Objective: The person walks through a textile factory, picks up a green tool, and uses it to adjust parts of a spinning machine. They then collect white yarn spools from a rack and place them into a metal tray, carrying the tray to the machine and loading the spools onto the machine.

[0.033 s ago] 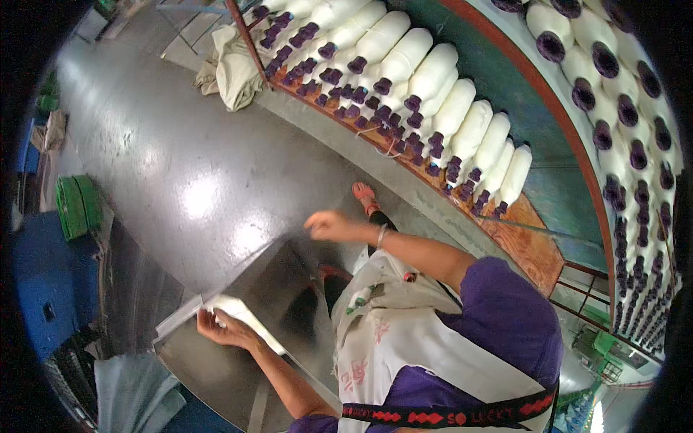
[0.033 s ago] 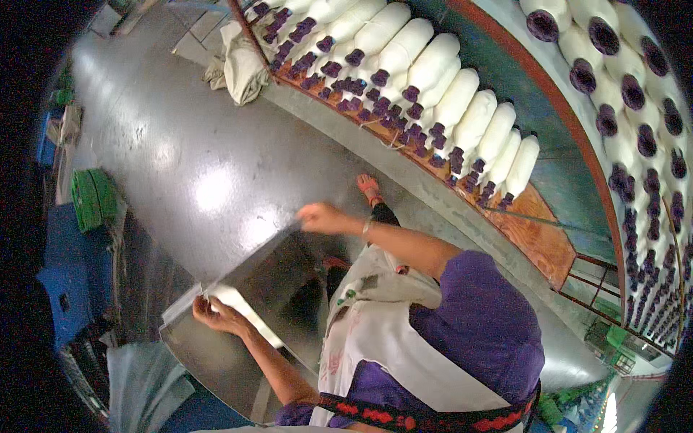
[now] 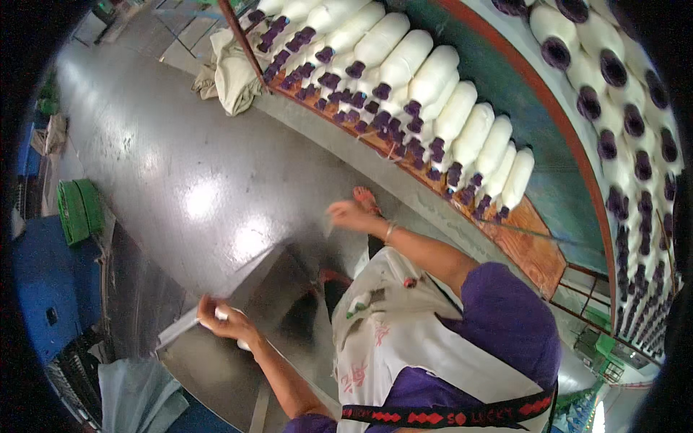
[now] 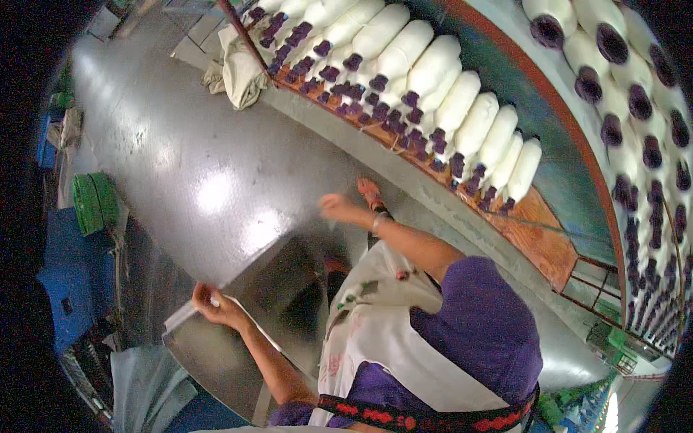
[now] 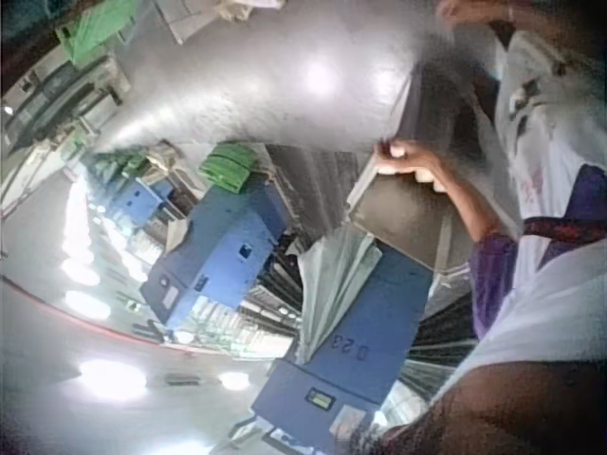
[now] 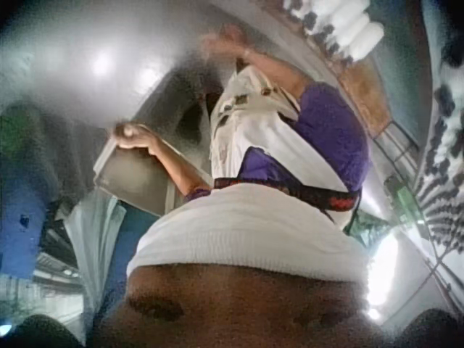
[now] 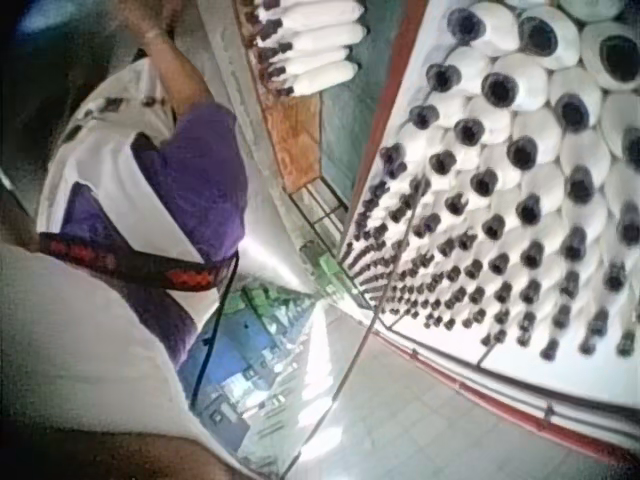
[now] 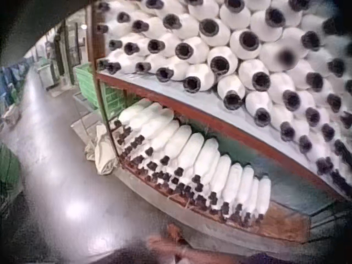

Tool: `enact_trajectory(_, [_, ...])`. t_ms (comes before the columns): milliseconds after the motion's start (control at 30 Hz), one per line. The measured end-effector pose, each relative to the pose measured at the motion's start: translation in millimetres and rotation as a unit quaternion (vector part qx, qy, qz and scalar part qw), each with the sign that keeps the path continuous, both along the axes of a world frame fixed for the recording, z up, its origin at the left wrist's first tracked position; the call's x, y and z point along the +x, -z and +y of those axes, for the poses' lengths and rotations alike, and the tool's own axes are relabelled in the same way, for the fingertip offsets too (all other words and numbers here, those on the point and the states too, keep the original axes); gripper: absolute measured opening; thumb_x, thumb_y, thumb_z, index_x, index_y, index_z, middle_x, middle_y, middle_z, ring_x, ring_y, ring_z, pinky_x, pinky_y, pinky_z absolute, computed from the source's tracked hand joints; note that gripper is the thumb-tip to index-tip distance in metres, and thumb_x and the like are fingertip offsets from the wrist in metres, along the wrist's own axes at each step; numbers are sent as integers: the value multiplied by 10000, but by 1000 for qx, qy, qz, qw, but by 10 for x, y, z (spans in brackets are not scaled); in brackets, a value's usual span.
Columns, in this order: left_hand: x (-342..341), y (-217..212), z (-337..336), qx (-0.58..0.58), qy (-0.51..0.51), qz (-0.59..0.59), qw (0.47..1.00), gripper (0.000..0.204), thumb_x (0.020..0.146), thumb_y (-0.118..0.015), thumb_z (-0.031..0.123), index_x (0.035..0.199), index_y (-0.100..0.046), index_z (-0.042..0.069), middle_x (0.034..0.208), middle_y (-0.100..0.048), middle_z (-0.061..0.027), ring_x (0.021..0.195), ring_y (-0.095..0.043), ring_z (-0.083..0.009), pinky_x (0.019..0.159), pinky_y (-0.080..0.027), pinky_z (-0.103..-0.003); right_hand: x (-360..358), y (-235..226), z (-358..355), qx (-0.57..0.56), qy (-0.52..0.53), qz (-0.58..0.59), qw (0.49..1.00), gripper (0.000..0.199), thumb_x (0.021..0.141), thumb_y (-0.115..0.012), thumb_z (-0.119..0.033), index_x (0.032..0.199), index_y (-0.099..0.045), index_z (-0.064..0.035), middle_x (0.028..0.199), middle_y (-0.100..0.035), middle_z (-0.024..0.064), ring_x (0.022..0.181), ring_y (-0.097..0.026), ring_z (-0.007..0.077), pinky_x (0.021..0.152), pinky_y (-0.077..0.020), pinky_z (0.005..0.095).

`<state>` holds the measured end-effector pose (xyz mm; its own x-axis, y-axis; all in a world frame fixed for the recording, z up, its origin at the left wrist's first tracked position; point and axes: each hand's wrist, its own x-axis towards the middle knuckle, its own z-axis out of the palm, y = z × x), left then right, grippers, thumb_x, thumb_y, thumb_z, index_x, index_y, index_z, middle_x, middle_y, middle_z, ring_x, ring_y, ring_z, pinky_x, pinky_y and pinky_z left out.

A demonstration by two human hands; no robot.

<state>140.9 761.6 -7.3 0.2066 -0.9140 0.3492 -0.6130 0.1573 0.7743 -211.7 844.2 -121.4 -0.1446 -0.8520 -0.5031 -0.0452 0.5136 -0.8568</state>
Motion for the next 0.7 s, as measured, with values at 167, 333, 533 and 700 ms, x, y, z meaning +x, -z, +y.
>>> enact_trajectory(167, [-3119, 567, -880, 282, 334, 69, 897, 301, 788, -657, 2, 1084, -614, 24, 1047, -621, -116, 986, -597, -253, 847, -485, -333, -2432, 1058, 259, 50, 384, 51, 920, 626, 752, -782, -191, 1253, -455, -6, 1049, -624, 107, 910, -615, 202, 782, -521, 326])
enact_trajectory(333, [-5794, 1664, -1190, 118, 521, -162, 830, 638, 771, -700, 152, 1308, -398, -14, 1330, -445, -202, 1203, -453, -366, 1005, -382, -432, -3821, 1175, -56, -10, 505, -177, 845, 501, 813, -726, -211, 1238, -507, -61, 1097, -631, 53, 935, -616, 228, 829, -513, 379])
enact_trajectory(533, [-6803, 2116, -1194, 283, 481, -271, 784, 631, 745, -722, 212, 1242, -408, -18, 1042, -630, -210, 858, -638, -416, 738, -523, -464, -4076, 1495, -220, 14, 551, -181, 815, 228, 785, -743, -187, 984, -676, -97, 1006, -650, 19, 965, -584, 165, 838, -467, 363])
enact_trajectory(700, [-6072, 1768, -819, 444, 567, 39, 692, 393, 710, -734, 185, 1012, -576, -12, 910, -634, -82, 829, -621, -241, 730, -494, -366, -4150, 412, 382, -66, 471, -197, 858, 93, 823, -674, -162, 823, -624, -84, 807, -608, 59, 813, -586, 223, 763, -451, 406])
